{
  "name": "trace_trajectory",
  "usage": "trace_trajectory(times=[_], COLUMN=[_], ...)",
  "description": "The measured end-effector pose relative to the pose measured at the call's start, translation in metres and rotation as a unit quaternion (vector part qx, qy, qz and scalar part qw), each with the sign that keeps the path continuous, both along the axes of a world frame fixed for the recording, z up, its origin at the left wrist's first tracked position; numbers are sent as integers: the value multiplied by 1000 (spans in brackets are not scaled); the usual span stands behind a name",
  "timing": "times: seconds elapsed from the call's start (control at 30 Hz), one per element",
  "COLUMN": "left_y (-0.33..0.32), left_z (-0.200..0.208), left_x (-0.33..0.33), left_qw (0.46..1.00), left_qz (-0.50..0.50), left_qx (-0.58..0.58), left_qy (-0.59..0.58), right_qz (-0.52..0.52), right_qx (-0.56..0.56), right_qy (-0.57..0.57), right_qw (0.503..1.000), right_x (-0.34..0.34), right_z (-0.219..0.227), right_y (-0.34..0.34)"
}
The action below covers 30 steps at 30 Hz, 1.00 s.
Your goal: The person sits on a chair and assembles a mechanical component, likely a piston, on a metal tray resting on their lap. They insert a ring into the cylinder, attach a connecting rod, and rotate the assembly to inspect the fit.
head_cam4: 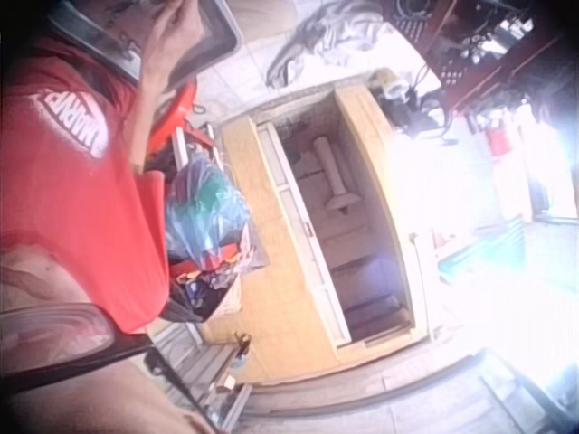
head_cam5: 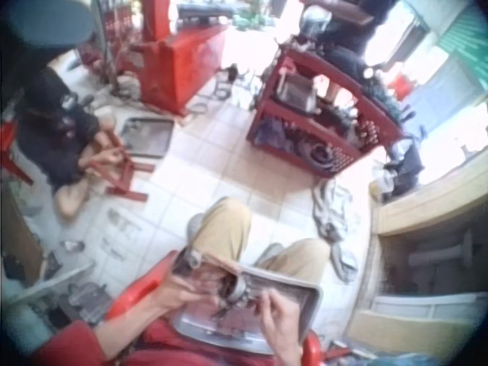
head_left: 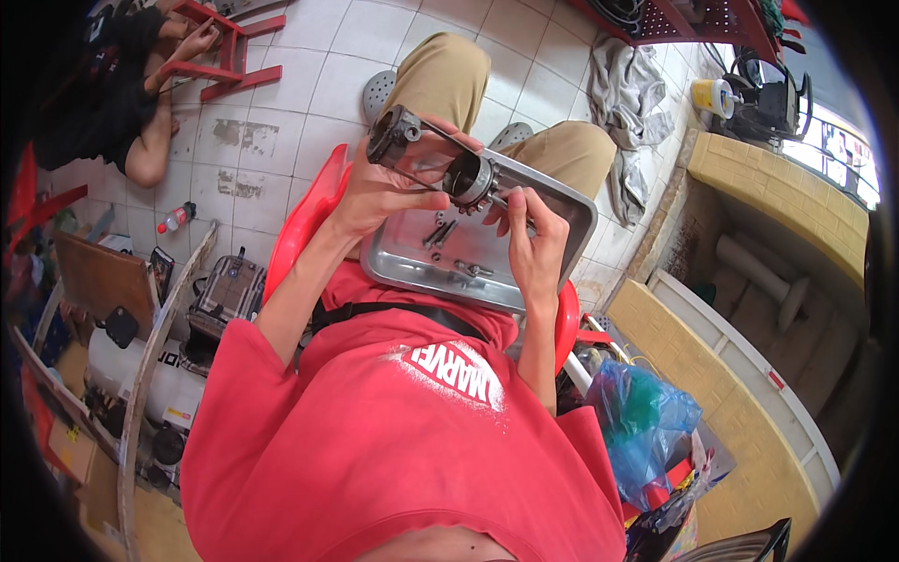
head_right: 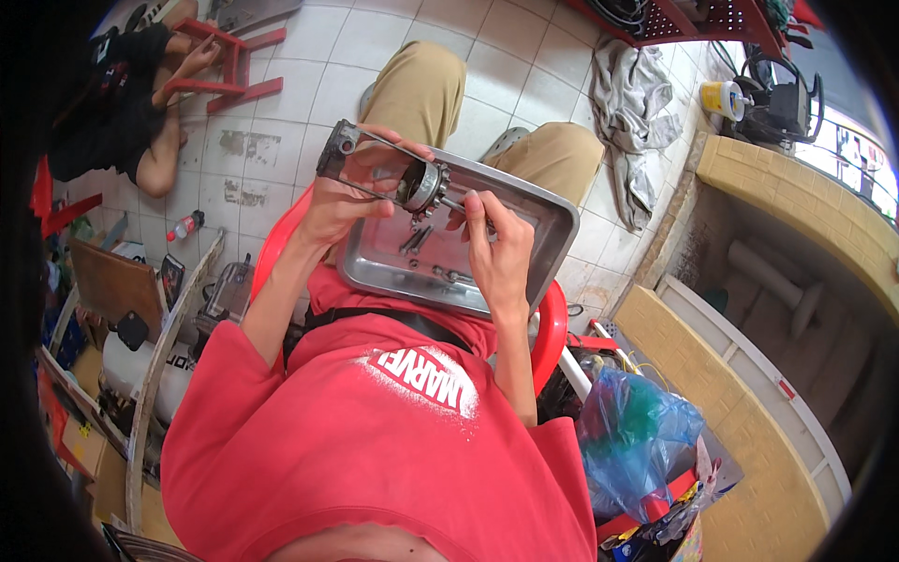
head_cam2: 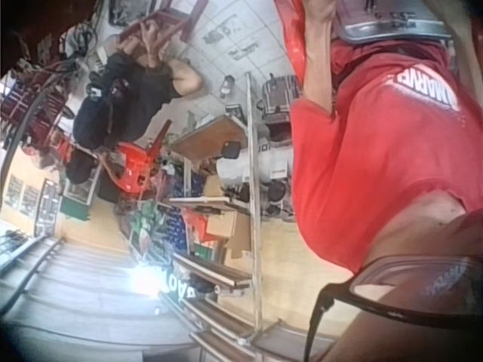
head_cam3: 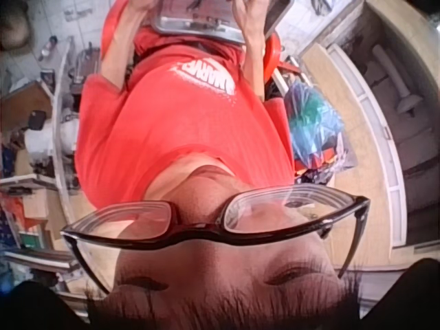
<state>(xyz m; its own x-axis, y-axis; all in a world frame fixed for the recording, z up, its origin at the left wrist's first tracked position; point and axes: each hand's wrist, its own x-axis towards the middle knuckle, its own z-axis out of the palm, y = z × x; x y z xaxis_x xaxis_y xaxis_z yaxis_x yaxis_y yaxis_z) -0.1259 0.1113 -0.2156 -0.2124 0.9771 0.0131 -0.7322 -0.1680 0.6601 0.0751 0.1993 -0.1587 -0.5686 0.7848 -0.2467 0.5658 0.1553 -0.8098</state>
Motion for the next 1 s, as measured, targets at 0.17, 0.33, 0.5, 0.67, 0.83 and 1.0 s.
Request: trace_trajectory(times=[0.17, 0.33, 0.5, 0.67, 0.83, 1.0], left_y=[-3, -2, -2, -5, -12, -9], left_z=[-3, 3, 5, 1, -9, 7], left_x=[-4, -2, -3, -9, -2, -5], left_qw=[999, 1000, 999, 997, 999, 998], left_qz=[-22, -14, -21, -26, -30, -10], left_qx=[-11, 0, -12, -34, -27, -47], left_qy=[35, 25, 41, 67, 28, 33], right_qz=[-33, -47, -46, -55, 44, -7], right_qx=[59, 16, 35, 17, 104, 172], right_qy=[26, 22, 16, 11, -88, 13], right_qw=[997, 999, 998, 998, 990, 985], right_x=[-11, -9, -3, -6, 6, -8], right_z=[9, 9, 4, 1, -1, 17], right_y=[-8, -7, -8, -11, -6, -9])
